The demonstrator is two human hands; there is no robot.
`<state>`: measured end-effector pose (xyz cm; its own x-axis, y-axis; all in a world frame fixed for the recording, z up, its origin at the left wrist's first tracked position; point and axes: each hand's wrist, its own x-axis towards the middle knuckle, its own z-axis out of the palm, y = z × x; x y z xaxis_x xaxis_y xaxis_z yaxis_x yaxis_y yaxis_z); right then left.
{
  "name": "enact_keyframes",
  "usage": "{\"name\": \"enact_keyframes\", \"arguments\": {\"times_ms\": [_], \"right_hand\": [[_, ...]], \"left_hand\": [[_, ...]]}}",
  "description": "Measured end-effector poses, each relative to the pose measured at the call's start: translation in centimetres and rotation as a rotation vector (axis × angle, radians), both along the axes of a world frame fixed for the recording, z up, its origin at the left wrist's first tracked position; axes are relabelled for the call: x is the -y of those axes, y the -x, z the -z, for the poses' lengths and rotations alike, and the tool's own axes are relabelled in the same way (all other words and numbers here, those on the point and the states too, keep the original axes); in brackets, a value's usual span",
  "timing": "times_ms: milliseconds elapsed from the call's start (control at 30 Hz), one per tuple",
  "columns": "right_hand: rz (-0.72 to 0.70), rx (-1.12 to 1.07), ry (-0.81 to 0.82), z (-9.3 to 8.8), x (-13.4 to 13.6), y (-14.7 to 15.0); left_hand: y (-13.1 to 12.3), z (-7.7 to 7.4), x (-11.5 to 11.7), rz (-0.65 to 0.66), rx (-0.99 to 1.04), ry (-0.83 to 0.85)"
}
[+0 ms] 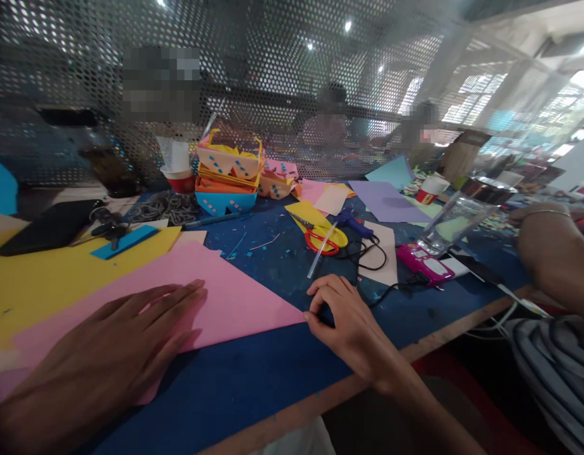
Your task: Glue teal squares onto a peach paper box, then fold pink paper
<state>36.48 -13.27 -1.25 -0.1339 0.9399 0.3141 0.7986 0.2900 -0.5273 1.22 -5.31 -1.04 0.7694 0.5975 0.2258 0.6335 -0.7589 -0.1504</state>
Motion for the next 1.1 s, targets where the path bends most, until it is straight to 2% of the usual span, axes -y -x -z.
{"name": "enact_keyframes", "arguments": {"times_ms": [333,533,700,933,1100], "right_hand": [[0.01,0.024,-0.019,-0.5,0.0,0.3],[0.024,0.039,-0.009,-0.5,0.1,0.5],[0.009,0.05,-0.055,-0.1,-0.1,0.2],[0.006,0.031,-0.037,-0.3,0.0,0.2],[-0.003,0.023,-0.03,-0.2,0.0,0.1]], "left_hand": [[-0.3,-0.9,0.1,0.003,-0.028,-0.019],[0.1,0.1,0.0,0.025,0.039,-0.047],[0.2,1.0,-0.5,0.093,0.056,-0.061],[-0.1,0.9,-0.2,0.059,0.034,-0.054],[-0.1,0.7,-0.1,0.083,0.058,-0.03]]}}
